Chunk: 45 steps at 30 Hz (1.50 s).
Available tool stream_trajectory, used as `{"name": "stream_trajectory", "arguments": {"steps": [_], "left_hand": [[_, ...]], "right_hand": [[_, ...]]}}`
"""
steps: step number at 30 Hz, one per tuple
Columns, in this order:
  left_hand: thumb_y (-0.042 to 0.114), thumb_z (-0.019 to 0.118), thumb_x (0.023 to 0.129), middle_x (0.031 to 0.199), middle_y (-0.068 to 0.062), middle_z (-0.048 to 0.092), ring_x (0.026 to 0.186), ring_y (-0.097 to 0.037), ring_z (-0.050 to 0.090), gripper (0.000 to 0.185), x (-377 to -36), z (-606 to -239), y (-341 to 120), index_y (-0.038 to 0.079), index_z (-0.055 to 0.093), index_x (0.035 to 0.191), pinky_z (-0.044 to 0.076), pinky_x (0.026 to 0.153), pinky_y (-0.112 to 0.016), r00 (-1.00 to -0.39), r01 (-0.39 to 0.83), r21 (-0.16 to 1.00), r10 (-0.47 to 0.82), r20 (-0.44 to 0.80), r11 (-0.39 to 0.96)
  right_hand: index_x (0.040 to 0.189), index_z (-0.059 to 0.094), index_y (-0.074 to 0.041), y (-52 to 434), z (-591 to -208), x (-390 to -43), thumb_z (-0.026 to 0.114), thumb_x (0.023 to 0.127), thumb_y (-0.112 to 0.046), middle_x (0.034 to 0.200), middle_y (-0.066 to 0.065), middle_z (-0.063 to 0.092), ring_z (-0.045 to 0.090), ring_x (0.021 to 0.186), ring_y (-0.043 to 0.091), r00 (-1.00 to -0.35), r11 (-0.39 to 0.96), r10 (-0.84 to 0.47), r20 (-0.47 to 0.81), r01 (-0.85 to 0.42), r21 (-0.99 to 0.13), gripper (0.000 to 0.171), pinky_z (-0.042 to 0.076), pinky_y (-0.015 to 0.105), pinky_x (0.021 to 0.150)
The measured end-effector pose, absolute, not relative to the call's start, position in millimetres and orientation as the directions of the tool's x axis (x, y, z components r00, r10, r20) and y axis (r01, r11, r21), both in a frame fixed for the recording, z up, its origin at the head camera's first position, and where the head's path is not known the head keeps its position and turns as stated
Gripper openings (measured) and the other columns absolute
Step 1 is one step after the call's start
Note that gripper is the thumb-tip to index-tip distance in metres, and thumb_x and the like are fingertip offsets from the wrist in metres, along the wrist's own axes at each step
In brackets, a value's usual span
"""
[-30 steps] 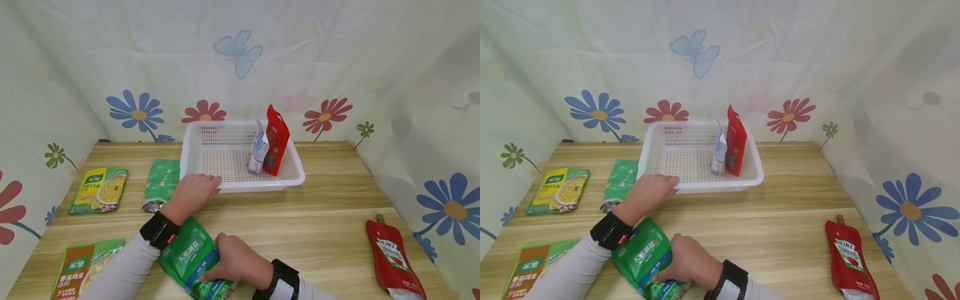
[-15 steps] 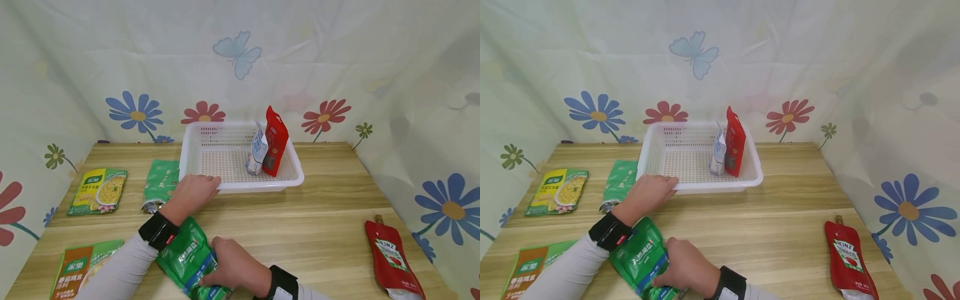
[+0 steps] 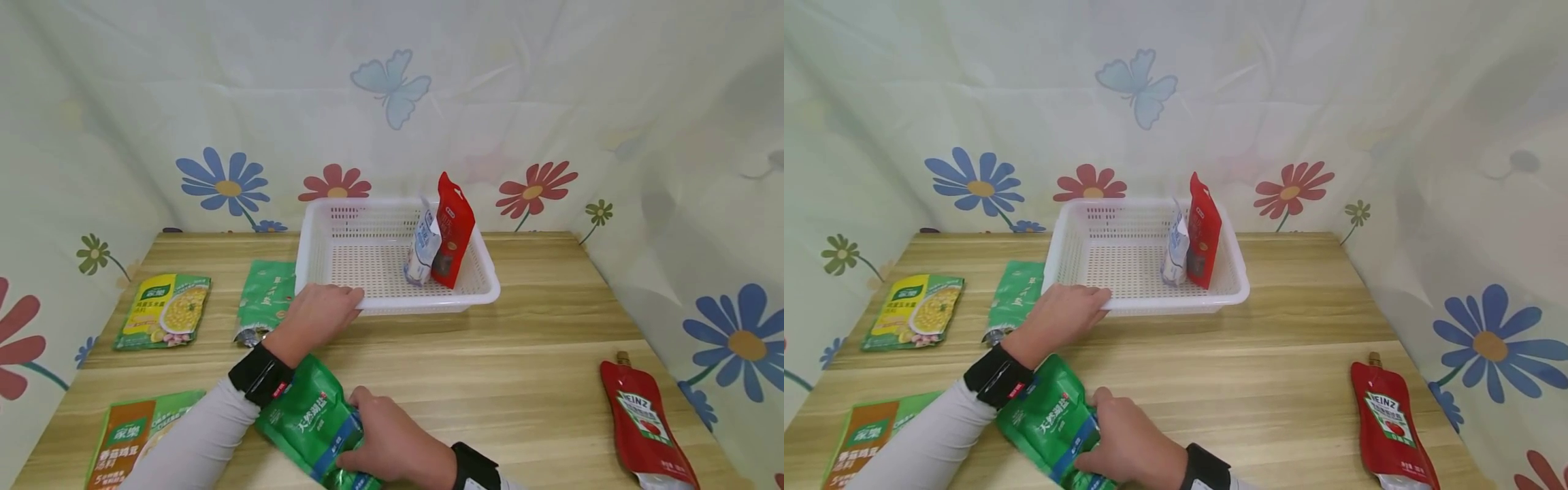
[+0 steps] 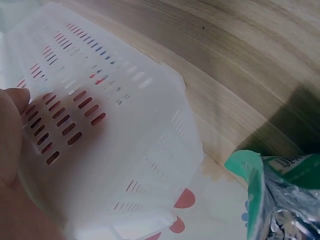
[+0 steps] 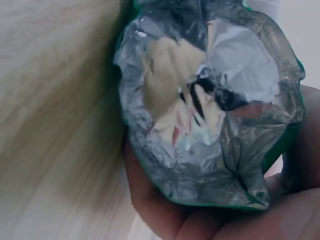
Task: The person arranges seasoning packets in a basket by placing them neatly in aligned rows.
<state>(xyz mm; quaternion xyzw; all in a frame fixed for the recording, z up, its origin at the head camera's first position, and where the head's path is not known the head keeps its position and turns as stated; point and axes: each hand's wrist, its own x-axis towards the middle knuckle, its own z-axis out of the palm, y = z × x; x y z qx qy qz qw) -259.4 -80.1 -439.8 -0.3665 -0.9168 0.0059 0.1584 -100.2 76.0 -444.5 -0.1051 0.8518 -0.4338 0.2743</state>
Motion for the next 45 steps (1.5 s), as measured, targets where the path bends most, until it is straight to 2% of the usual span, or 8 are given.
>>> {"name": "stream_trajectory", "arguments": {"steps": [8, 15, 23, 30, 35, 40, 45], "left_hand": [[0.035, 0.069, 0.099, 0.08, 0.002, 0.072, 0.059, -0.012, 0.057, 0.019, -258, -439, -80, 0.016, 0.064, 0.102, 0.046, 0.05, -0.029, -0.69, 0.666, -0.123, 0.67, 0.274, 0.736], [0.033, 0.07, 0.098, 0.077, 0.002, 0.071, 0.059, -0.012, 0.06, 0.018, -260, -440, -80, 0.016, 0.064, 0.098, 0.047, 0.049, -0.03, -0.674, 0.675, -0.124, 0.676, 0.298, 0.727], [0.031, 0.071, 0.097, 0.075, 0.003, 0.07, 0.057, -0.011, 0.056, 0.016, -260, -440, -82, 0.017, 0.063, 0.095, 0.045, 0.047, -0.03, -0.658, 0.684, -0.124, 0.681, 0.321, 0.719], [0.029, 0.071, 0.097, 0.073, 0.003, 0.069, 0.058, -0.011, 0.059, 0.017, -259, -441, -82, 0.016, 0.062, 0.092, 0.047, 0.047, -0.031, -0.64, 0.69, -0.125, 0.682, 0.355, 0.713], [0.029, 0.073, 0.096, 0.074, 0.003, 0.069, 0.059, -0.012, 0.062, 0.018, -260, -443, -83, 0.017, 0.061, 0.09, 0.048, 0.048, -0.032, -0.623, 0.697, -0.128, 0.684, 0.379, 0.706], [0.03, 0.073, 0.096, 0.07, 0.005, 0.067, 0.055, -0.009, 0.057, 0.018, -263, -444, -81, 0.018, 0.061, 0.089, 0.044, 0.045, -0.029, -0.636, 0.692, -0.131, 0.685, 0.356, 0.71], [0.03, 0.072, 0.096, 0.071, 0.004, 0.064, 0.056, -0.01, 0.054, 0.019, -264, -441, -80, 0.018, 0.058, 0.092, 0.043, 0.046, -0.03, -0.67, 0.676, -0.137, 0.681, 0.295, 0.724]], "right_hand": [[0.12, 0.056, -0.01, 97, -442, -97, 0.086, 0.08, -0.017, 0.089, -0.004, 0.066, 0.065, 0.077, 0.008, -0.819, 0.55, -0.408, -0.403, 0.131, -0.825, 0.05, 0.056, 0.025, 0.065], [0.106, 0.07, -0.013, 115, -443, -97, 0.087, 0.08, -0.014, 0.085, -0.004, 0.073, 0.071, 0.074, 0.012, -0.824, 0.495, -0.408, -0.394, 0.164, -0.853, 0.031, 0.06, 0.029, 0.064], [0.116, 0.069, -0.015, 136, -446, -102, 0.087, 0.081, -0.018, 0.093, -0.003, 0.075, 0.071, 0.082, 0.016, -0.856, 0.468, -0.384, -0.345, 0.142, -0.872, 0.039, 0.059, 0.03, 0.07], [0.124, 0.065, -0.01, 149, -452, -104, 0.089, 0.08, -0.019, 0.103, 0.004, 0.075, 0.071, 0.091, 0.021, -0.878, 0.375, -0.333, -0.344, 0.211, -0.903, 0.051, 0.06, 0.037, 0.078], [0.126, 0.065, -0.01, 150, -455, -105, 0.089, 0.08, -0.023, 0.108, 0.004, 0.075, 0.071, 0.095, 0.021, -0.895, 0.337, -0.313, -0.319, 0.21, -0.918, 0.054, 0.06, 0.037, 0.082], [0.125, 0.067, -0.007, 150, -453, -107, 0.088, 0.081, -0.026, 0.111, 0.006, 0.076, 0.072, 0.098, 0.02, -0.894, 0.302, -0.309, -0.324, 0.231, -0.925, 0.052, 0.06, 0.038, 0.086], [0.13, 0.065, -0.004, 151, -449, -110, 0.086, 0.084, -0.021, 0.119, 0.01, 0.075, 0.072, 0.104, 0.022, -0.899, 0.2, -0.285, -0.333, 0.284, -0.938, 0.054, 0.06, 0.042, 0.091]]}}
